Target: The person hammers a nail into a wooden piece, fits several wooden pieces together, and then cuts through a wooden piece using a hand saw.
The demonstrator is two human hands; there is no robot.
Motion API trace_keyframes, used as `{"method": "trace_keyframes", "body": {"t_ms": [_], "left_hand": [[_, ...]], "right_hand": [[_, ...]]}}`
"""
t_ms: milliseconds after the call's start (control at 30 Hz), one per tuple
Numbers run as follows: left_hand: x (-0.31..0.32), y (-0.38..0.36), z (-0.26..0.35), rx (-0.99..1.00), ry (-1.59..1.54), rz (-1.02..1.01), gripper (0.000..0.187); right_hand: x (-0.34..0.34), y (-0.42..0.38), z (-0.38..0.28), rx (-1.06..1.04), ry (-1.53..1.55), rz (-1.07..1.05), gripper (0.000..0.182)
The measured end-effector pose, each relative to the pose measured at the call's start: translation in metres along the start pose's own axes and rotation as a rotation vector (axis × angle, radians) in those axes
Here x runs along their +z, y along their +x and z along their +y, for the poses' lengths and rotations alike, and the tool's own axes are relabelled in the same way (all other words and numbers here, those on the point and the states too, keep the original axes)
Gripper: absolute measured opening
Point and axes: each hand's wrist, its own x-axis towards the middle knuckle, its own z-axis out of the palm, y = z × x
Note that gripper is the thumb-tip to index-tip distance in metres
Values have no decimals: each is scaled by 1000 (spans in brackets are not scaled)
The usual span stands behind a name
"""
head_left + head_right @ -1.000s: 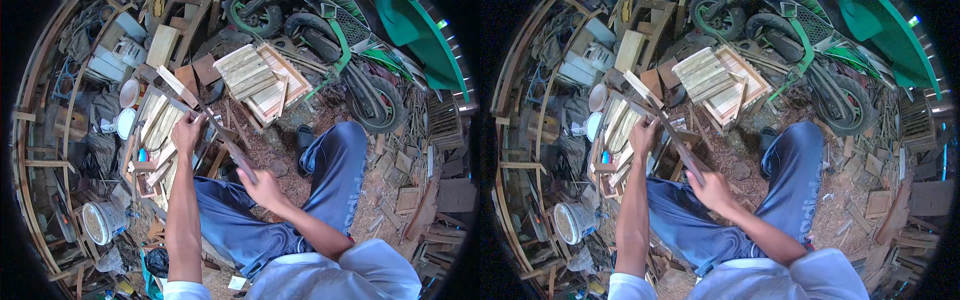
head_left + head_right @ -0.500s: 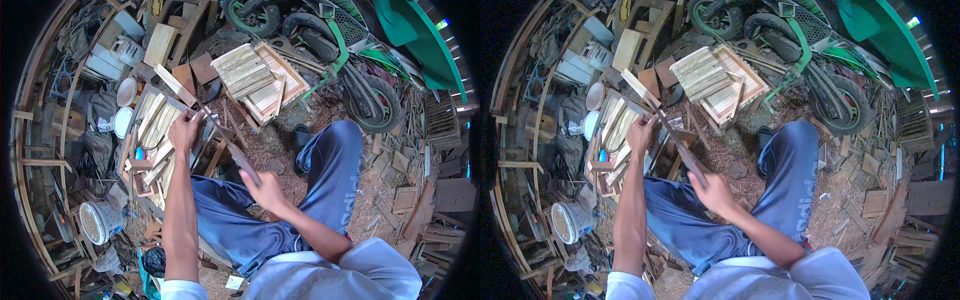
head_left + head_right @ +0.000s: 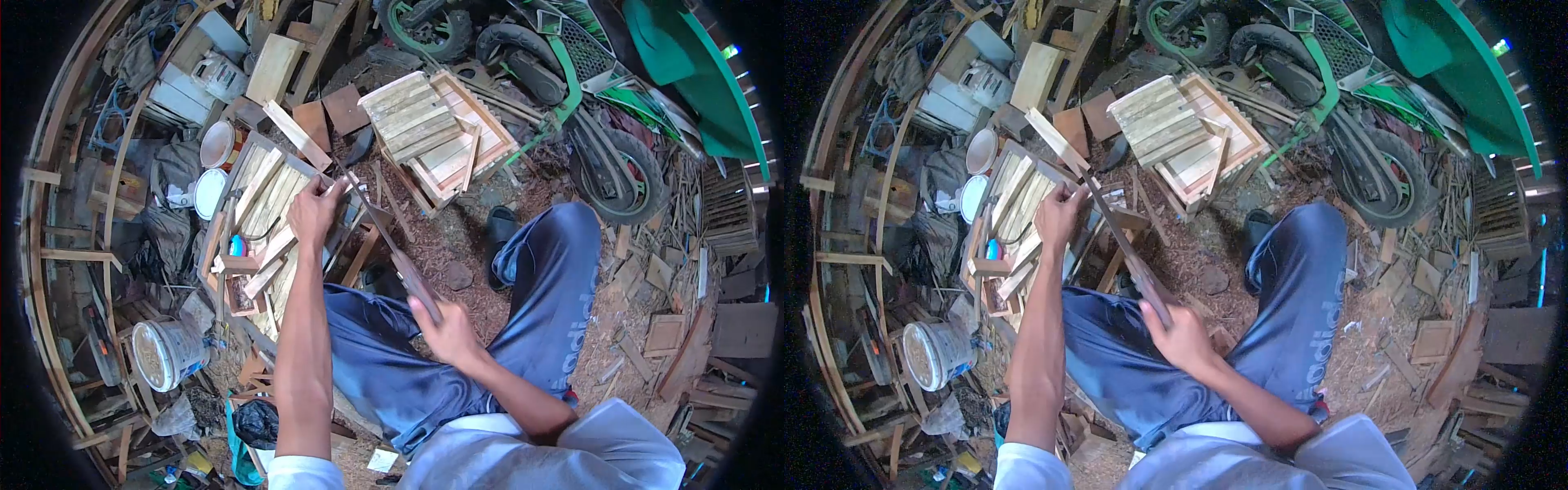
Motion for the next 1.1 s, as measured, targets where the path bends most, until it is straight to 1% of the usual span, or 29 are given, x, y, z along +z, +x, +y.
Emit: {"method": "trace_keyframes", "body": {"t_ms": [33, 67, 100, 200, 233, 267, 333, 367, 467, 500, 533, 600, 633, 733, 767, 800, 833, 900, 933, 967, 1033, 1067, 1100], "left_hand": [[-1, 0, 0, -11, -14, -21, 53], [-3, 0, 1, -21, -31, -41, 53], [-4, 0, 3, -33, -48, -60, 52], [0, 2, -2, -12, -32, -27, 51], [-1, 1, -1, -6, -45, -29, 51], [-2, -1, 0, -1, -61, -25, 52], [-4, 1, 3, 3, -60, -23, 52], [-6, 0, 6, -2, -40, -26, 52], [-4, -3, -1, -14, -8, -43, 54], [-4, -1, 1, -17, -24, -43, 54], [-4, 0, 2, -19, -39, -46, 55], [1, 2, -1, 11, -69, -31, 55], [1, 2, -1, 10, -58, -23, 55], [-3, 0, 1, -6, -35, -38, 53], [-3, 0, 3, -10, -53, -47, 52], [-4, 1, 2, -19, -67, -56, 52], [-4, 0, 2, 1, -69, -32, 52], [-2, -1, 0, 27, -7, 12, 52], [-2, -3, -3, 8, -1, -11, 53], [-3, -3, -2, -1, 0, -28, 53], [-4, 0, 2, 5, -37, -34, 53], [-4, 0, 3, 9, -44, -29, 52], [-4, 0, 4, 10, -50, -27, 52]], "right_hand": [[9, 22, -2, 10, -88, -53, 45], [19, 47, -8, -64, -48, -40, 47], [31, 72, -9, -88, -52, -25, 48], [33, 88, -19, -57, -155, -36, 49], [26, 76, -18, -100, -98, -16, 49], [14, 56, -12, -72, -23, -59, 51], [-4, 10, 11, -47, -83, -50, 44], [-10, -9, 14, -78, -60, -5, 40], [-8, -3, 5, 9, -131, -32, 40], [3, 17, 2, -15, -135, -38, 42], [16, 44, 2, -88, -72, -16, 47], [34, 94, -11, -132, -79, 1, 56], [38, 107, -15, -120, -115, -17, 53], [23, 78, -17, -93, -66, -57, 49], [18, 55, -4, -170, -38, 23, 45], [3, 29, 1, -112, -71, -24, 41], [-2, 6, 13, -161, -43, 42, 41], [-13, -9, 12, -62, -119, -35, 40], [-15, -15, 8, -6, -153, -57, 40], [-5, -4, 6, 29, -81, -48, 42], [26, 42, 6, -145, -36, 58, 46], [33, 66, 5, -77, -19, -35, 49], [42, 85, 1, -161, -74, 34, 51]]}}
